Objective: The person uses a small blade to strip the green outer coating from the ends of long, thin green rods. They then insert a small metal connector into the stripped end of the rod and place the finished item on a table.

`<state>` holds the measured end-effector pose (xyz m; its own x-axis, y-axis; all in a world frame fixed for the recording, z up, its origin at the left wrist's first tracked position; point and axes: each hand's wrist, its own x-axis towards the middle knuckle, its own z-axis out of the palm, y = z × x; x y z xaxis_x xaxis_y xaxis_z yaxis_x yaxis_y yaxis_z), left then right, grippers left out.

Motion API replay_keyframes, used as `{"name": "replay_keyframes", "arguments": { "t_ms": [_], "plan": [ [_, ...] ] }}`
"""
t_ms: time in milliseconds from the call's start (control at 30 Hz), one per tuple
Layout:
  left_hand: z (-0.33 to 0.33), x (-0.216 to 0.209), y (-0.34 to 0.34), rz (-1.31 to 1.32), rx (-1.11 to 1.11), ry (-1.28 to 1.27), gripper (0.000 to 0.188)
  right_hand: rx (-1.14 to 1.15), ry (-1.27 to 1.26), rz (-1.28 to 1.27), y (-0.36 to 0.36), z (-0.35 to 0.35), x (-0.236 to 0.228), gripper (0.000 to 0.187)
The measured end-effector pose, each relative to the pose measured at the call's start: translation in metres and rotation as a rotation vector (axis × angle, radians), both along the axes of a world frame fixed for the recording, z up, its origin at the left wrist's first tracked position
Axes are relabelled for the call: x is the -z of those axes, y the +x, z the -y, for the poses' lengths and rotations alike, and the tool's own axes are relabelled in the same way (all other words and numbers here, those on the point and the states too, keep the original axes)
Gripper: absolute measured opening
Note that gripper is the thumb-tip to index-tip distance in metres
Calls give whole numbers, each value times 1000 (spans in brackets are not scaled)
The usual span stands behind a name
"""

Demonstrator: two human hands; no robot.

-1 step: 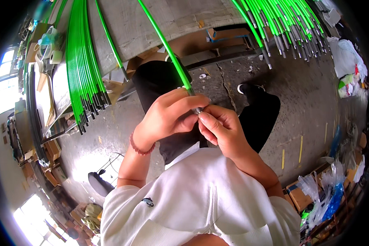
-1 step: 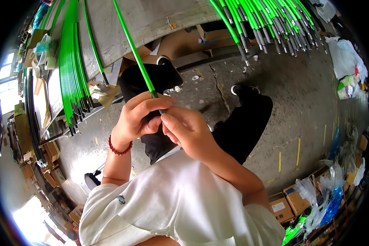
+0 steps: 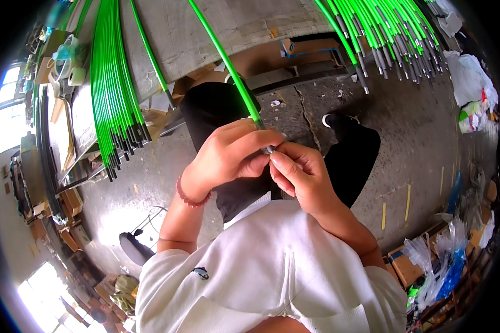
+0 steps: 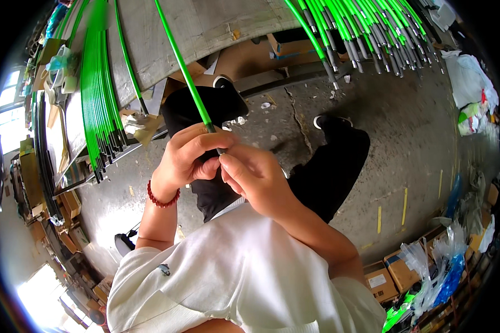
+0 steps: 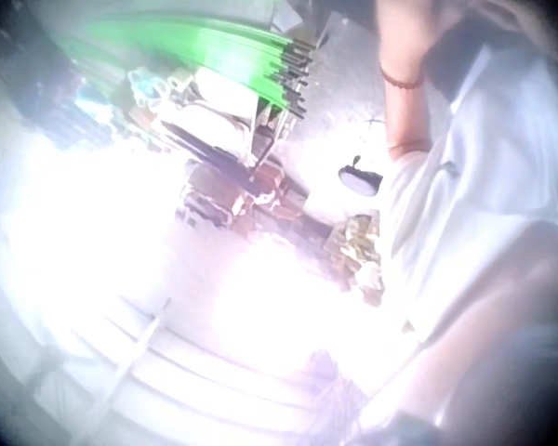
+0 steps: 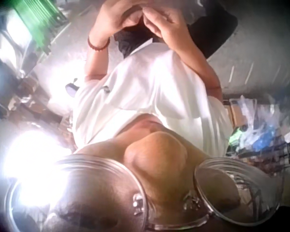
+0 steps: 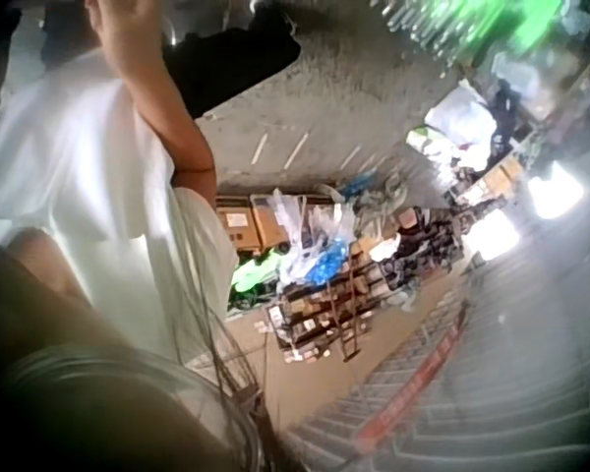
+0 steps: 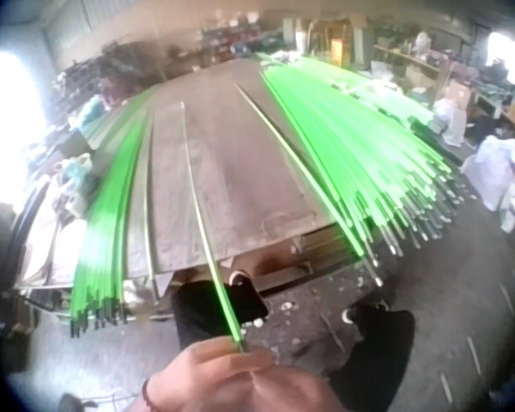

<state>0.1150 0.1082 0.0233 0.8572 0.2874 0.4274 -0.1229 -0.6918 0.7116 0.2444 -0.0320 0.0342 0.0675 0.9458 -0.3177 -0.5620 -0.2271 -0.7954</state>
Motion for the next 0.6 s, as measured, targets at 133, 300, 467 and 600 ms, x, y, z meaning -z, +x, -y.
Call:
{"name": "replay_keyframes", "arguments": {
  "t_ms": [133,300,467,600],
  "plan": [
    [-17,3,3,38,-95,-13,12,15,44,47,-8,4,-4,26],
    [-34,-18,-6,-14,-330,-227,9,-77,-74,92,-18,21,4,23],
    [-35,-33,-14,-280,-572,187,32,23,-70,121,1,14,-2,26],
    [-34,-73,-16,-672,-926,388,46,25,-78,167,6,15,8,27]
  ]
}}
